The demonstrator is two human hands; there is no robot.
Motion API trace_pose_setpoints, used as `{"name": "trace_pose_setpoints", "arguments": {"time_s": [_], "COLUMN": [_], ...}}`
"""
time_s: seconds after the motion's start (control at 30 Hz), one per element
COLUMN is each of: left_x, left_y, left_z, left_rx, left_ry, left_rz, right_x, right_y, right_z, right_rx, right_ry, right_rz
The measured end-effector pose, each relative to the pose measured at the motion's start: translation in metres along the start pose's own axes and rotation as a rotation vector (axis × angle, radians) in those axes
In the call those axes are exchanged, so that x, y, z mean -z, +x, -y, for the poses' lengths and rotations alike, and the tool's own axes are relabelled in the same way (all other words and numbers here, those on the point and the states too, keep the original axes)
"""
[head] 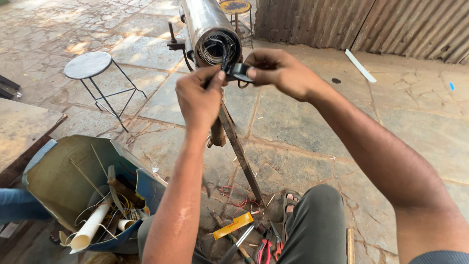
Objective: The person retrieves a plastic bag from a cluttered workshop area and then works on a cylindrical metal component mounted on a stand. They insert and adjust wires inside the cylinder, using their hands to manipulate the internal connections.
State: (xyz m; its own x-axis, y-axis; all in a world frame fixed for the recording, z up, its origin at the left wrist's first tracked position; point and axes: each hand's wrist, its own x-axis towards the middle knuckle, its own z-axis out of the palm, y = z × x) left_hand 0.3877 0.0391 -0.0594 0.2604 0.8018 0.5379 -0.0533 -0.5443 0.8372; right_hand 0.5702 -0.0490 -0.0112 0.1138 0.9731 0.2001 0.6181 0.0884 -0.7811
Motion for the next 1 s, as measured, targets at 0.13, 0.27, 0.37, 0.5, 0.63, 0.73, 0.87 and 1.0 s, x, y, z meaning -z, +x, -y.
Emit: {"name": "trace_pose_setpoints", "arguments": {"time_s": [0.13,0.27,0.37,0.5,0.63,0.73,0.87,1.0], "left_x": [-0.002,-0.005,-0.009,-0.013,-0.016,-0.016,-0.014,-0.01], "left_y": [-0.004,-0.007,-0.007,-0.006,-0.004,-0.003,-0.001,0.001], "left_z": [-0.003,-0.006,-0.01,-0.013,-0.016,-0.017,-0.016,-0.015], "left_rx": [-0.187,-0.247,-0.171,-0.223,-0.318,-0.307,-0.279,-0.162], "left_ry": [0.021,0.194,0.456,0.521,0.569,0.522,0.383,0.321], "left_rz": [-0.08,-0.1,-0.075,-0.09,-0.189,-0.181,-0.175,-0.13], "right_x": [0.002,-0.003,-0.015,-0.032,-0.048,-0.056,-0.056,-0.052], "right_y": [0.006,0.012,0.019,0.035,0.049,0.055,0.053,0.044], "right_z": [0.02,0.033,0.037,0.041,0.039,0.032,0.016,-0.004], "right_rx": [0.149,0.136,-0.025,-0.162,-0.143,-0.129,-0.092,-0.11], "right_ry": [0.401,0.301,0.245,0.099,0.274,0.397,0.599,0.738], "right_rz": [0.08,0.015,-0.147,-0.246,-0.266,-0.268,-0.141,-0.011]}}
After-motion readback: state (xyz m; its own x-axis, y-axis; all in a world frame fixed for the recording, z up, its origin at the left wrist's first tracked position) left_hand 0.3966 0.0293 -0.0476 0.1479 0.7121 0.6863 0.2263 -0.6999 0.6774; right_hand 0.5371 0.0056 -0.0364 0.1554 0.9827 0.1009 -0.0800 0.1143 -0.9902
